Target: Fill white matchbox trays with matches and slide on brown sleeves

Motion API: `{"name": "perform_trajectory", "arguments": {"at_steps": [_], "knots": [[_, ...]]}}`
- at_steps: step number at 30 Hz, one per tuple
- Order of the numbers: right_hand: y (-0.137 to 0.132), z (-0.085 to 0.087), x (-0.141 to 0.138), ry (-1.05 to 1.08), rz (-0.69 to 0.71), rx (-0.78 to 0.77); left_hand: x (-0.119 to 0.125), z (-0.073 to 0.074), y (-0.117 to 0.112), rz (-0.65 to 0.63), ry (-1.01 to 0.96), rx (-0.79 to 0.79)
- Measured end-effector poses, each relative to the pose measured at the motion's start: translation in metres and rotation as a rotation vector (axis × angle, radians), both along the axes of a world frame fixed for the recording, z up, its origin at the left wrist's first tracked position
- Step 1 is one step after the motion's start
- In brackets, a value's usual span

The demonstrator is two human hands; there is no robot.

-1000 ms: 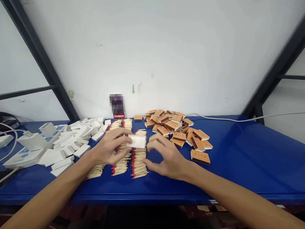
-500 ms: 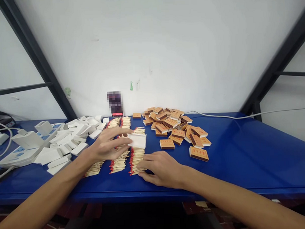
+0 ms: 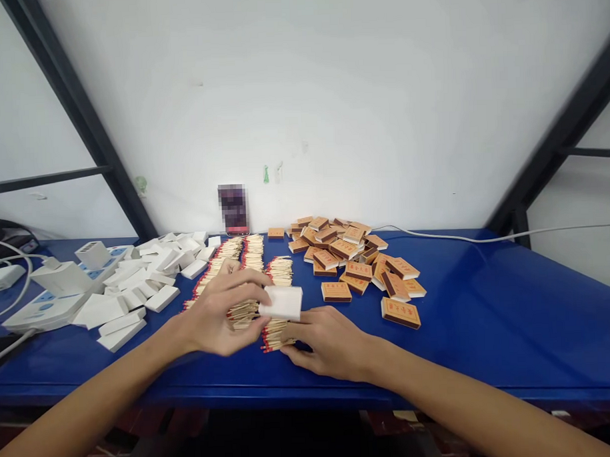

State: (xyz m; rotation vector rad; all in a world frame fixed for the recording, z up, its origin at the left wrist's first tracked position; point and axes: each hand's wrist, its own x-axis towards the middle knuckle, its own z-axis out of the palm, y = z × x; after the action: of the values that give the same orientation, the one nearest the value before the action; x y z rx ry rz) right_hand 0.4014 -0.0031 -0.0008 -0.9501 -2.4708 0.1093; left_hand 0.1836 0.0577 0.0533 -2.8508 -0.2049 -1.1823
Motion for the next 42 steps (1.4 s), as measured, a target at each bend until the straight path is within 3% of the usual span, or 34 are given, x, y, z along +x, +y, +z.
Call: {"name": "perform_trajectory", "arguments": {"at_steps": [3,7,17,23,30,38,42], "knots": [[0.000,0.000,0.002,-0.012,0.018,-0.026,-0.005,-0.009,-0.025,-0.030,0.118,-0.081],[0.000,0.002,0.003,-0.030,0.014,-0.078,-0.017,-0.027,-0.050,0.015,0.157,-0.054],[-0.003,0.001,-0.002,0.023,-0.033,-0.031,-0.030,-0.050,-0.066,0.150,0.247,-0.161],[-0.002,0.000,0.003,0.002,0.024,-0.075,-0.029,-0.050,-0.070,0.146,0.298,-0.288],[-0.004,0.006,0.003,0.039,0.053,-0.098,-0.031,-0.052,-0.072,0.169,0.255,-0.245],[-0.004,0.011,0.002,0.029,0.020,-0.140,-0.032,-0.048,-0.070,0.149,0.245,-0.389],[-0.007,0.018,-0.002,0.121,0.068,-0.117,-0.034,-0.051,-0.071,0.224,0.229,-0.447]]}}
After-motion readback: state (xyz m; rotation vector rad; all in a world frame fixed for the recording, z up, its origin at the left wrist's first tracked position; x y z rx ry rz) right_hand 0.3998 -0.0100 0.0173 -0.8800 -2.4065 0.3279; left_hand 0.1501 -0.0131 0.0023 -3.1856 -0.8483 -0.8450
